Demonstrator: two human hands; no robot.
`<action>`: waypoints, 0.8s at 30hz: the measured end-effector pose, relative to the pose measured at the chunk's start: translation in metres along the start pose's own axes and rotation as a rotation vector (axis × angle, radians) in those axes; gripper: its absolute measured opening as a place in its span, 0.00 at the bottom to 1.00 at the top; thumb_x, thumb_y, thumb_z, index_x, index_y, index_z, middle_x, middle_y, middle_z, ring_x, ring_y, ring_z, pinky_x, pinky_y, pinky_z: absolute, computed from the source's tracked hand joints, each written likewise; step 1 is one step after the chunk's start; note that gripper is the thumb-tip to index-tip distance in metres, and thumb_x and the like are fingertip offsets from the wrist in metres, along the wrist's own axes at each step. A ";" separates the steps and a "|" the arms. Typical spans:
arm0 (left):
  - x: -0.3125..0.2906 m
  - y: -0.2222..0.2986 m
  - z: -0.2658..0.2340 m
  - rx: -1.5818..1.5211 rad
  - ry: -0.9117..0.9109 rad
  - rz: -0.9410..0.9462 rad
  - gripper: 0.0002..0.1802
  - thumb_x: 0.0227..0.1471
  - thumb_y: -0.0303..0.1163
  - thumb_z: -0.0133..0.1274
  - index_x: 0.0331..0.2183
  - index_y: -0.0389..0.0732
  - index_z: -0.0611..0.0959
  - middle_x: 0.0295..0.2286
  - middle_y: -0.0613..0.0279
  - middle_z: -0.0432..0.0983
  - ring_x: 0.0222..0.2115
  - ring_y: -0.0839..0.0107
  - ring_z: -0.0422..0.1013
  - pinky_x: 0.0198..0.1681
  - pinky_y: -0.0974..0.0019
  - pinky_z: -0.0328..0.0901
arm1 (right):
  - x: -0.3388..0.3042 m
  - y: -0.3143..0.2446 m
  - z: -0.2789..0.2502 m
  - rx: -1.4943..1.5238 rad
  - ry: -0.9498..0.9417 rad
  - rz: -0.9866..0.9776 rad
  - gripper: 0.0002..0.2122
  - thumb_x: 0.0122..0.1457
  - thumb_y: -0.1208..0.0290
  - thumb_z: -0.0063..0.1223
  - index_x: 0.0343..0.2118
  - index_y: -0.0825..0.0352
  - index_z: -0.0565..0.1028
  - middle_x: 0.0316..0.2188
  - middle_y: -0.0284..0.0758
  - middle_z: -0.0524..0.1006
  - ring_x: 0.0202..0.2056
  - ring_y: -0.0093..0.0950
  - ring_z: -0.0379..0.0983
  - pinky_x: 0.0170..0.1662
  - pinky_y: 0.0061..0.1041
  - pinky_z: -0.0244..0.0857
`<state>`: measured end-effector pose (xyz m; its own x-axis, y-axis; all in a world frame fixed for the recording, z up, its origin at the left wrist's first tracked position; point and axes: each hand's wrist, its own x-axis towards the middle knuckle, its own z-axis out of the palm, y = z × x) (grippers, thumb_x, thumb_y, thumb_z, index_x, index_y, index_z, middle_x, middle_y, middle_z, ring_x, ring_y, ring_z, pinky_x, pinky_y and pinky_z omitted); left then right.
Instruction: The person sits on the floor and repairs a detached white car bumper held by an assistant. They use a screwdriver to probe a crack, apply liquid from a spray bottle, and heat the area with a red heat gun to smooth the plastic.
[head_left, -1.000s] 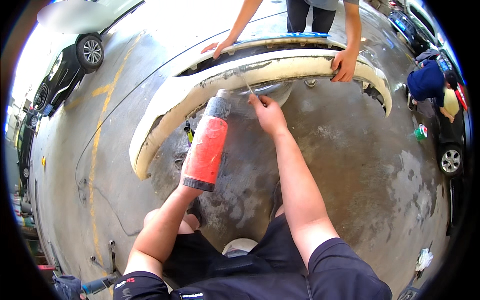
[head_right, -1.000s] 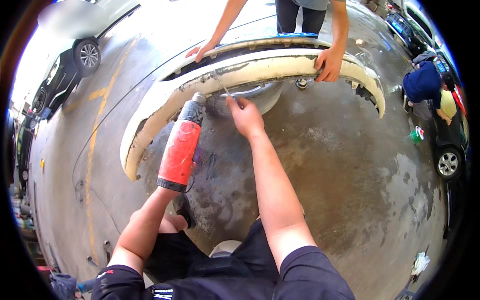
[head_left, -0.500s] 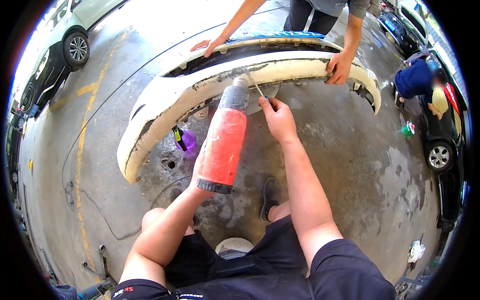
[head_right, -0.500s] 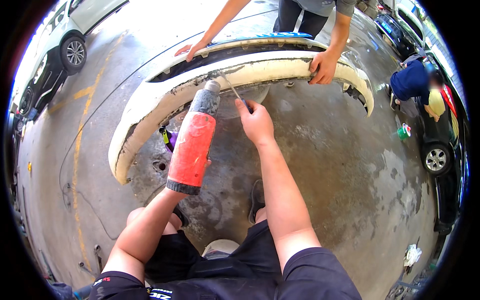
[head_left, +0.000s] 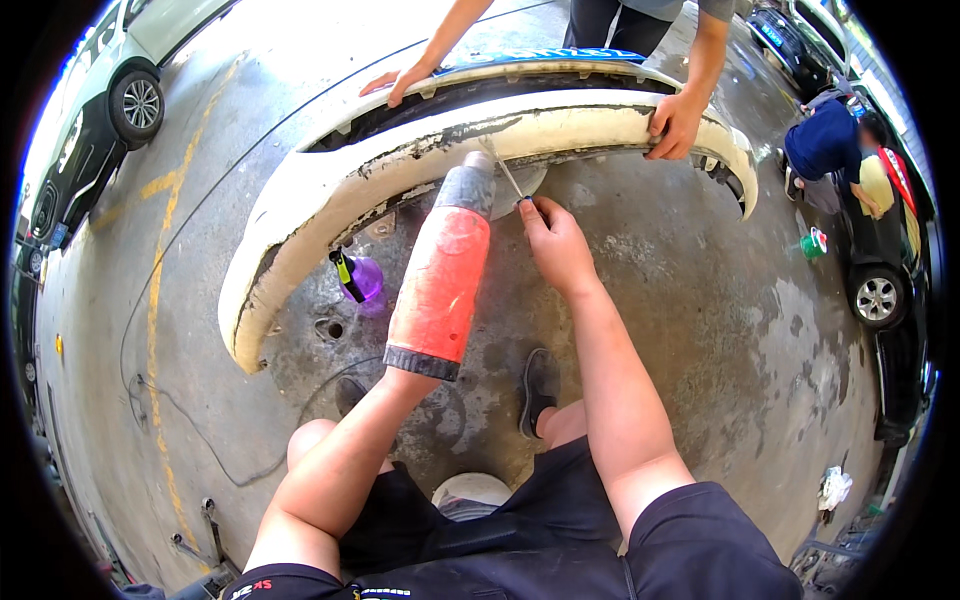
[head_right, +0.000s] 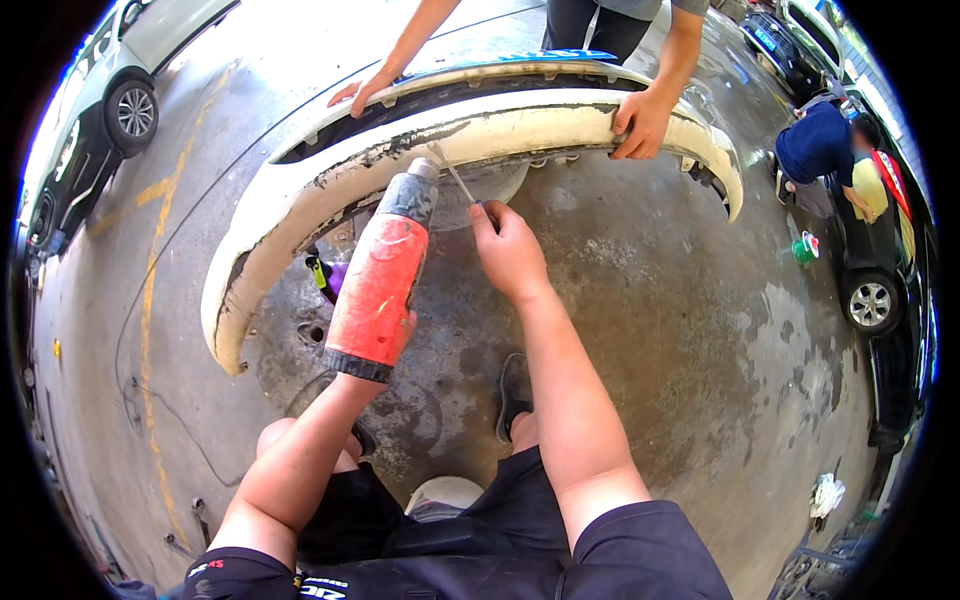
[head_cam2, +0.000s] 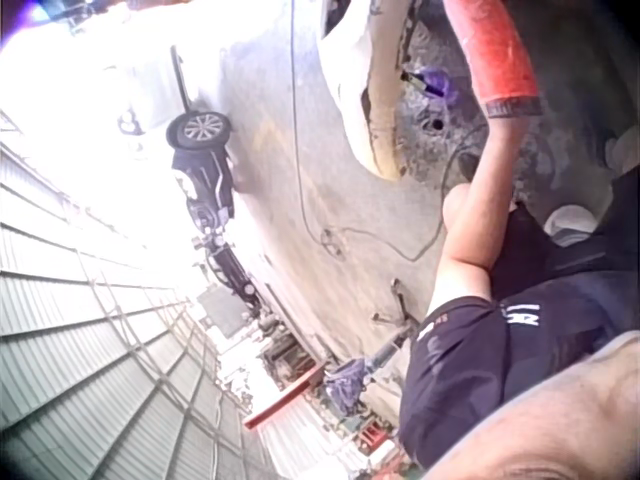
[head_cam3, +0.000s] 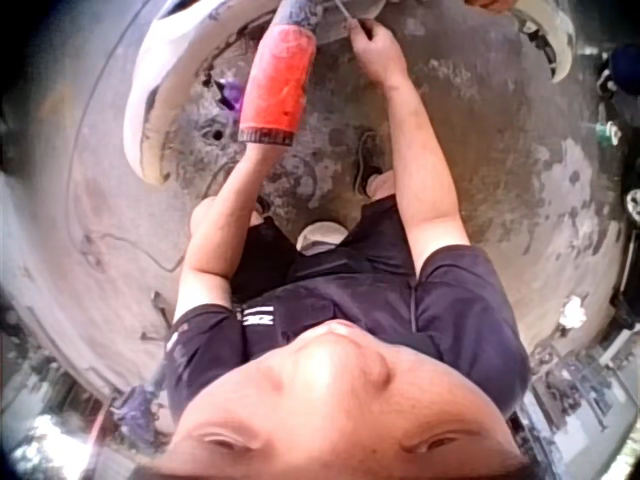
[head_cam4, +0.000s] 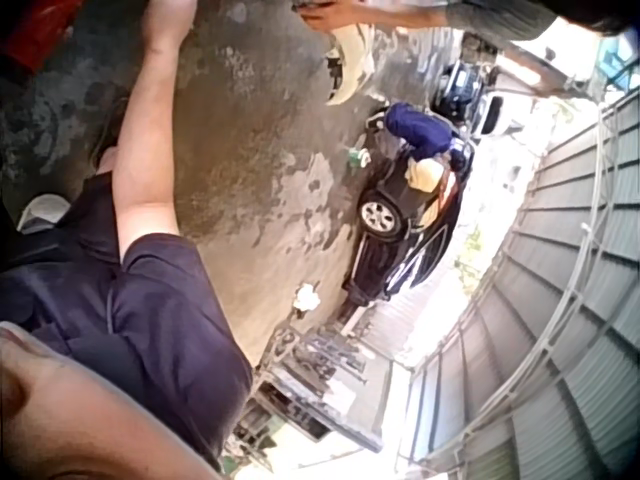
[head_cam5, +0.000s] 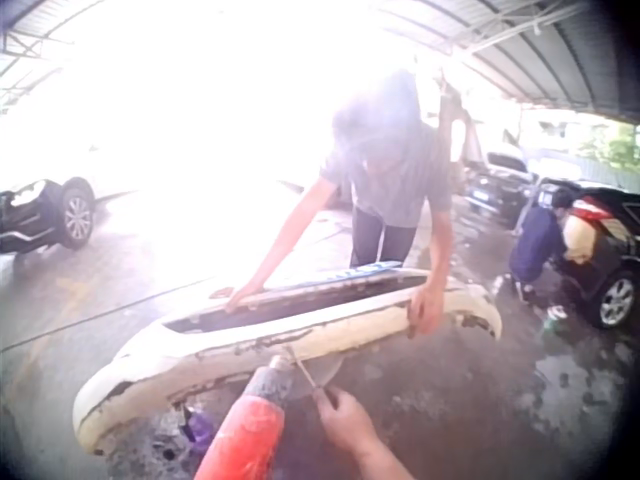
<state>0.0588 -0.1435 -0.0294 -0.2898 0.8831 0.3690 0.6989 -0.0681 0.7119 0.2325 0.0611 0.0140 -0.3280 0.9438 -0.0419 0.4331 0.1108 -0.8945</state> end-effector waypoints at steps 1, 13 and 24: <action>0.004 0.003 -0.006 0.207 -0.001 0.080 0.21 0.65 0.45 0.64 0.54 0.45 0.88 0.49 0.52 0.86 0.53 0.46 0.78 0.58 0.47 0.72 | 0.000 0.000 -0.001 0.006 -0.010 0.009 0.25 0.77 0.49 0.53 0.51 0.72 0.83 0.43 0.50 0.87 0.45 0.45 0.84 0.52 0.38 0.74; 0.003 -0.010 0.009 -1.397 0.025 -0.526 0.26 0.78 0.40 0.44 0.63 0.32 0.79 0.55 0.44 0.84 0.52 0.50 0.83 0.57 0.49 0.79 | 0.002 -0.011 -0.002 -0.013 -0.060 0.051 0.25 0.78 0.49 0.50 0.49 0.71 0.84 0.40 0.51 0.87 0.43 0.46 0.84 0.50 0.40 0.73; 0.006 0.001 0.007 -1.577 0.129 -0.664 0.22 0.78 0.37 0.44 0.59 0.32 0.81 0.49 0.48 0.86 0.45 0.56 0.85 0.51 0.52 0.81 | 0.008 -0.001 0.007 0.050 -0.093 0.060 0.24 0.79 0.49 0.49 0.49 0.70 0.85 0.42 0.45 0.89 0.44 0.39 0.84 0.52 0.36 0.74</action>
<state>0.0623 -0.1355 -0.0309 -0.3435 0.9120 -0.2243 -0.8008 -0.1596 0.5773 0.2239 0.0668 0.0115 -0.3801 0.9150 -0.1351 0.4123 0.0369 -0.9103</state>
